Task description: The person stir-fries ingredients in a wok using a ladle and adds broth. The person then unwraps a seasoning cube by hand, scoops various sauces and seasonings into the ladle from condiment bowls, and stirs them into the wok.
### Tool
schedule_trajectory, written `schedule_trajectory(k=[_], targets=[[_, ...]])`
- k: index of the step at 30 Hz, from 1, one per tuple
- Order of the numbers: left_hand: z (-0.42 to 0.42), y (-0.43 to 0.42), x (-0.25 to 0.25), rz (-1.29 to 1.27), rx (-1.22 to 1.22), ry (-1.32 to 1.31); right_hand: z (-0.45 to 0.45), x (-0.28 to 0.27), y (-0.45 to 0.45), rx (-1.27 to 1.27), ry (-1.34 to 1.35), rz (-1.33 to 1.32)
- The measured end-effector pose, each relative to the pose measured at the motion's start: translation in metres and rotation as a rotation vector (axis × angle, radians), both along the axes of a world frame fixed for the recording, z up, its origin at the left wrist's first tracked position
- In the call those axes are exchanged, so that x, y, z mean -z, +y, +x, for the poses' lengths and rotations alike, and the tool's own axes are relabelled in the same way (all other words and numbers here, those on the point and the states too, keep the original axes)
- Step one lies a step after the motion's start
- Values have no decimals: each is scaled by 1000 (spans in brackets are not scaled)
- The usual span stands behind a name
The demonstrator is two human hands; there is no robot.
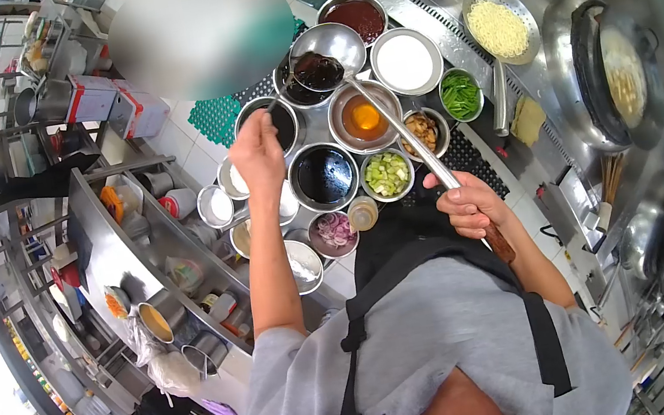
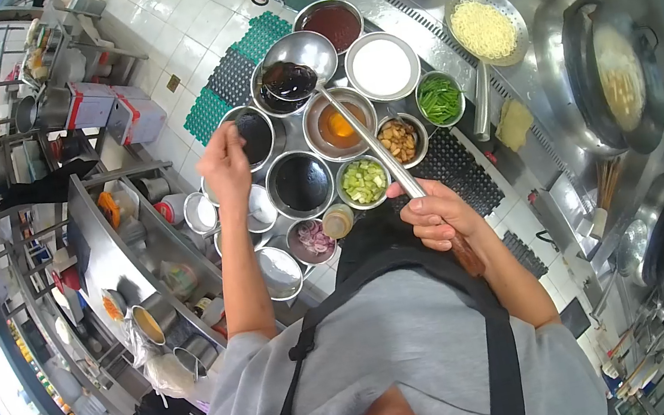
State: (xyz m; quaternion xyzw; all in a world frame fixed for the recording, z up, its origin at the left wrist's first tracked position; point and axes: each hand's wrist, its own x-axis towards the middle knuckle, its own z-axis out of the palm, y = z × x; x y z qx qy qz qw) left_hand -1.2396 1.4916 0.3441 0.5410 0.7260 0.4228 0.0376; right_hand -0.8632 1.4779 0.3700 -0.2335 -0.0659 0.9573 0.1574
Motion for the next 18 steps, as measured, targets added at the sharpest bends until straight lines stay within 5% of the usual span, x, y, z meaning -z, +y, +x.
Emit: schedule_trajectory(k=[5,11,13,15,17,18], targets=[[-26,-4,15,-130,-163,-226,21,-3,-9,82,35,-9],[-32,29,112,-439,-39,87,93,-20,-22,335,277,-6],[-6,34,85,-699,-180,356,132,-35,-29,423,244,71],[11,34,57,-658,-217,502,178,-52,-38,531,142,169],[31,29,36,-203,-113,672,223,-79,-46,641,-127,285],[46,27,26,-256,-6,343,242,-96,-47,685,-332,334]])
